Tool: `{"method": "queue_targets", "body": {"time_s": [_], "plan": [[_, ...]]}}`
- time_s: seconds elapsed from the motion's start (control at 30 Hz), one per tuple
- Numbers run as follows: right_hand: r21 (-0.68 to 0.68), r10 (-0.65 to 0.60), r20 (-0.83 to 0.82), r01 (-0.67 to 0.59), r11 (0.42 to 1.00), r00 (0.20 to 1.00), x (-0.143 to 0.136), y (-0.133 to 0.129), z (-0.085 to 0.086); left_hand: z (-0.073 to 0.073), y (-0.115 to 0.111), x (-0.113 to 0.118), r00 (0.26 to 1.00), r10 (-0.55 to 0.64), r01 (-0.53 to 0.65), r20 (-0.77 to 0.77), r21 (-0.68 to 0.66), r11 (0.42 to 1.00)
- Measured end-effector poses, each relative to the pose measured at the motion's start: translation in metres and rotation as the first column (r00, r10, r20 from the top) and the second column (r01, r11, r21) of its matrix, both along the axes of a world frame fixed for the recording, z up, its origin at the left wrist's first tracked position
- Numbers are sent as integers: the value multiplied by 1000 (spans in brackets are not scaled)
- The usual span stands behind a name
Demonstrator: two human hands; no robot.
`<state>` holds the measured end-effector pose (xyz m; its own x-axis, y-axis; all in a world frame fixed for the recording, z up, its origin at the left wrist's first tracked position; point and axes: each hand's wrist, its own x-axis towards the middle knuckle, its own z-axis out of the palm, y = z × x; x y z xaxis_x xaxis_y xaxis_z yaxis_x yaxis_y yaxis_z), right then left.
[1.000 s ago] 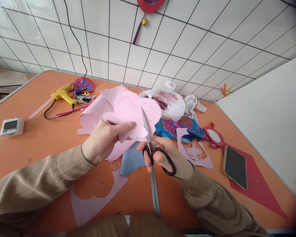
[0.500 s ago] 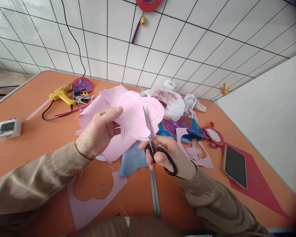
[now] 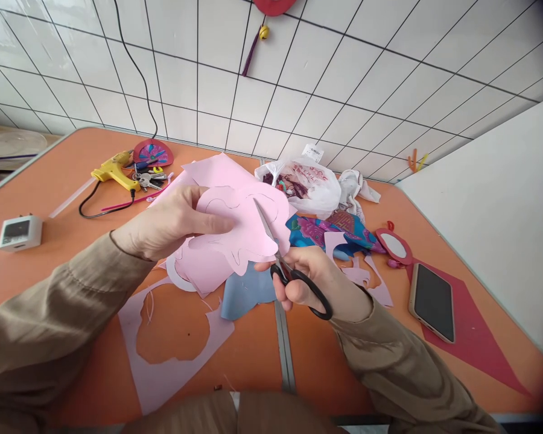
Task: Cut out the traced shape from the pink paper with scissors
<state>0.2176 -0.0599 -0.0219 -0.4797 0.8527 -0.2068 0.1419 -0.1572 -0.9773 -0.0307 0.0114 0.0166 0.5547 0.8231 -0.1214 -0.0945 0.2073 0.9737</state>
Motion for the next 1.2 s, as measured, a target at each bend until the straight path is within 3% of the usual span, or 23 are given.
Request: {"method": "queue_targets", "body": {"time_s": [0.1,0.2,0.53,0.83,1.2], "plan": [[-5,36,-45,-37,999,998,1,1,-5,-1,0,0,996,-68,73,52,-87,994],[-10,68,-79,-69,998,995,1,3,-7,-2,0,1,1000,-23,26,21,-127,992],[-4,38,-51,-38,999,998,2,3,-8,1,-3,3,998,-50,45,-49,-98,994],[11,30,-45,-29,1000,999,-3,0,-9,-2,-8,7,998,40,-39,-42,10,999],[81,19,-1,-19,997,1000,-5,-2,-6,-1,-17,15,997,77,-77,-8,-14,997]]}}
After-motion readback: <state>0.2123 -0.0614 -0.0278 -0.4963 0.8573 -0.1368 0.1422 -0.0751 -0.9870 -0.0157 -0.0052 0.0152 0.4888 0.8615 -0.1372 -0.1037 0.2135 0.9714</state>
